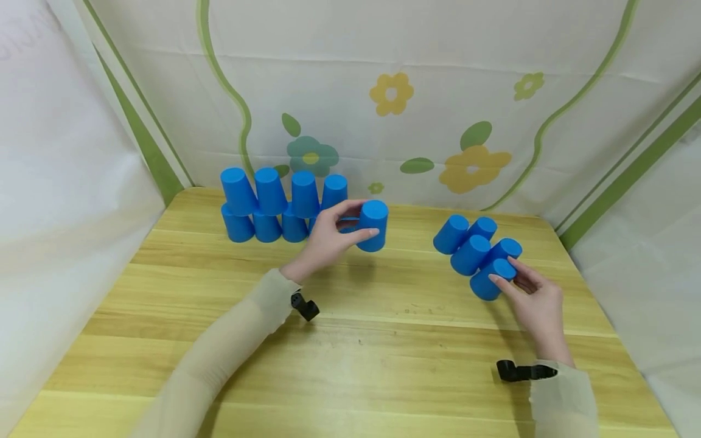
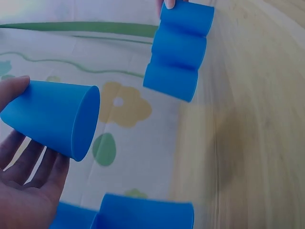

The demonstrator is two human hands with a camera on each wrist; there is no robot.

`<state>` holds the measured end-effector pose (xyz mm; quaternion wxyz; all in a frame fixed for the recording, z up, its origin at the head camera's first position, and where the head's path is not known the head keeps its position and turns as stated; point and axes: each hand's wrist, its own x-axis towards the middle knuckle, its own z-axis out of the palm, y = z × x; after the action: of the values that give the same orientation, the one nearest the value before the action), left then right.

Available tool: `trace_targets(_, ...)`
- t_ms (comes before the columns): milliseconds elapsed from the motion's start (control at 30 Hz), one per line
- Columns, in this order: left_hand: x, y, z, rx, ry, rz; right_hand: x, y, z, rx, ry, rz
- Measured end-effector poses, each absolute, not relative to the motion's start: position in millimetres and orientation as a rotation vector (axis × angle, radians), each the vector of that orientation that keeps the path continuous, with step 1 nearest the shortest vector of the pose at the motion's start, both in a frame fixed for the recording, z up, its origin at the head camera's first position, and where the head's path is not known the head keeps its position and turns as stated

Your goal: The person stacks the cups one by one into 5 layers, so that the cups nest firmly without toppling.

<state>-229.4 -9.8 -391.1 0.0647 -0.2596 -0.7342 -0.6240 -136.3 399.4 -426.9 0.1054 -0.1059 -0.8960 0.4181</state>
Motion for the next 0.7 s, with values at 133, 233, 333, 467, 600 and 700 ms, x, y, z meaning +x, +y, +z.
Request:
trace_targets(133,-227.5,-36.9,-391.9,-0.752,-2.201,-1.852,-137.1,400.2,-427.7,-0.305,-2.644,1.234)
trace_targets(233,-225.1,-57.1,-388.1,-0.722,-2.190,-1.836,-137.4,400.8,-427.1,-0.308,-2.649,1.237)
trace_targets(333,-221.6,-76.8,-380.7,-0.701,-2.159,-1.819,-137.2,401.1,-426.5,-0.317,-2.655,1.231)
trace_targets(467,-218.5,-101.3,-368.2,-0.648,-2.117,-1.786,-136.9,400.6,-426.4,-0.319,-2.657,1.218)
trace_targets(600,-218.9,-123.8,-355.8,-0.565,-2.067,-1.787,-135.9,400.2,-426.6,-0.323,-2.662,1.213)
trace_targets(700,-220.6,-139.3,-347.0,-0.507,-2.023,-1.787,-135.5,400.2,-426.7,-0.328,-2.668,1.214)
